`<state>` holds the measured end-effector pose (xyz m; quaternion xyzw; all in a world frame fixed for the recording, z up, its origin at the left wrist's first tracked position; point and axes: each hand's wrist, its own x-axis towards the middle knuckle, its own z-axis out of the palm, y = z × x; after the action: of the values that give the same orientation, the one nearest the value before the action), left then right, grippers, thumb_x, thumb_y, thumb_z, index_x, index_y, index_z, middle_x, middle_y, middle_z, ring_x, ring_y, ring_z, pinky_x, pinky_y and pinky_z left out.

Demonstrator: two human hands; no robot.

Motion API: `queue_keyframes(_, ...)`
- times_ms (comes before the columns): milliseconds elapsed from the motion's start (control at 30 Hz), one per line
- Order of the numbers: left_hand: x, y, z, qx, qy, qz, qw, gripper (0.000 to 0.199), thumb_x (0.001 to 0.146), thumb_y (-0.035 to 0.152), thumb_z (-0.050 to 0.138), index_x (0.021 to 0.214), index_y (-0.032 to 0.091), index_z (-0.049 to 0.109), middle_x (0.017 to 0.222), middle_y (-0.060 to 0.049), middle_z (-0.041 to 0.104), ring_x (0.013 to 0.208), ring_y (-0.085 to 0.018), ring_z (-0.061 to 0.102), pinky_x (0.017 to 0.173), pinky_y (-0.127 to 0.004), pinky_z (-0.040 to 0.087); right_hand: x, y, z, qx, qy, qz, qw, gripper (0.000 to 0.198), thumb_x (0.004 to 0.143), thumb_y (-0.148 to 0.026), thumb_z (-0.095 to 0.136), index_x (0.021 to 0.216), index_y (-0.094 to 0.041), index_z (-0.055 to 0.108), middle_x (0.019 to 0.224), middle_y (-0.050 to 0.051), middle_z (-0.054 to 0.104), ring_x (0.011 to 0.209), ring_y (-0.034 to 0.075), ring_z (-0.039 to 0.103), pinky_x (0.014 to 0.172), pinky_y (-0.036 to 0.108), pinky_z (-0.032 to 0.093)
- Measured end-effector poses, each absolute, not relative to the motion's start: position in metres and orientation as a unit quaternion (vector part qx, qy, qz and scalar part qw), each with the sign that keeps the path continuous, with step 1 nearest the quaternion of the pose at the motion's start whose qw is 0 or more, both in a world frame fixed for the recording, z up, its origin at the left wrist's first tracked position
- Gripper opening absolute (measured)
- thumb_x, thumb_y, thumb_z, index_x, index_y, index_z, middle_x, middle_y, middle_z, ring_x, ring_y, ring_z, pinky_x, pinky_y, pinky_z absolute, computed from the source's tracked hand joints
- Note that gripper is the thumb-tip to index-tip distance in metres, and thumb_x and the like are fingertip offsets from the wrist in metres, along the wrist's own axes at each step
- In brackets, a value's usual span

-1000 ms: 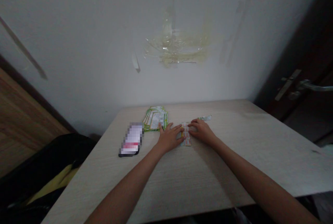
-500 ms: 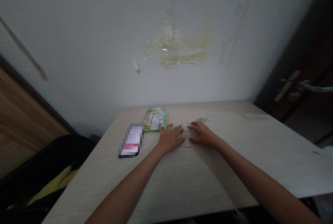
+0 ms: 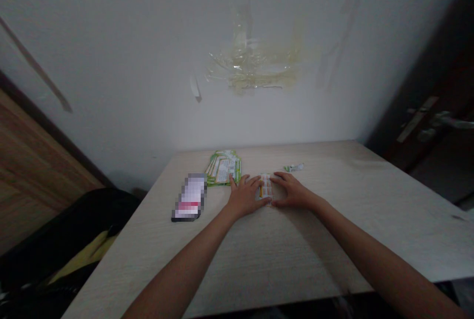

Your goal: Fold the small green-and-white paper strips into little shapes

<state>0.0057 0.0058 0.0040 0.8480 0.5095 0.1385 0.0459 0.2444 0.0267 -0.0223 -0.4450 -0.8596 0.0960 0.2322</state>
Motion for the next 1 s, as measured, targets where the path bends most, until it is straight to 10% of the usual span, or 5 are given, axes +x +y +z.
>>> queue_keyframes(467,0.01,0.007,0.0,0.842,0.52,0.138,0.037,0.069,0.081,0.076,0.048,0.136,0.036,0.051,0.152,-0.003,0.046,0.144,-0.039,0.028,0.11,-0.078,-0.007,0.248,0.025,-0.016,-0.441,-0.86,0.123,0.225,0.093,0.062,-0.061,0.081,0.142,-0.023,0.051,0.148,0.018,0.042,0.137,0.036,0.039,0.112,0.055,0.035)
queue_keyframes(700,0.008,0.005,0.001,0.844,0.515,0.146,0.023,0.066,0.083,0.076,0.045,0.135,0.036,0.053,0.15,-0.002,0.048,0.143,-0.039,0.029,0.109,-0.079,-0.008,0.248,0.029,-0.017,-0.388,-0.852,0.14,0.323,0.022,0.082,-0.039,0.072,0.099,-0.025,0.077,0.12,0.011,0.062,0.113,0.027,0.06,0.103,0.048,0.045)
queue_keyframes(1000,0.007,0.006,0.001,0.847,0.515,0.134,0.021,0.068,0.082,0.077,0.043,0.136,0.036,0.052,0.151,-0.003,0.046,0.143,-0.039,0.029,0.109,-0.08,-0.004,0.246,0.037,-0.026,-0.417,-0.838,0.094,0.34,0.014,0.086,-0.035,0.069,0.088,-0.027,0.08,0.12,0.011,0.063,0.111,0.027,0.061,0.1,0.046,0.048)
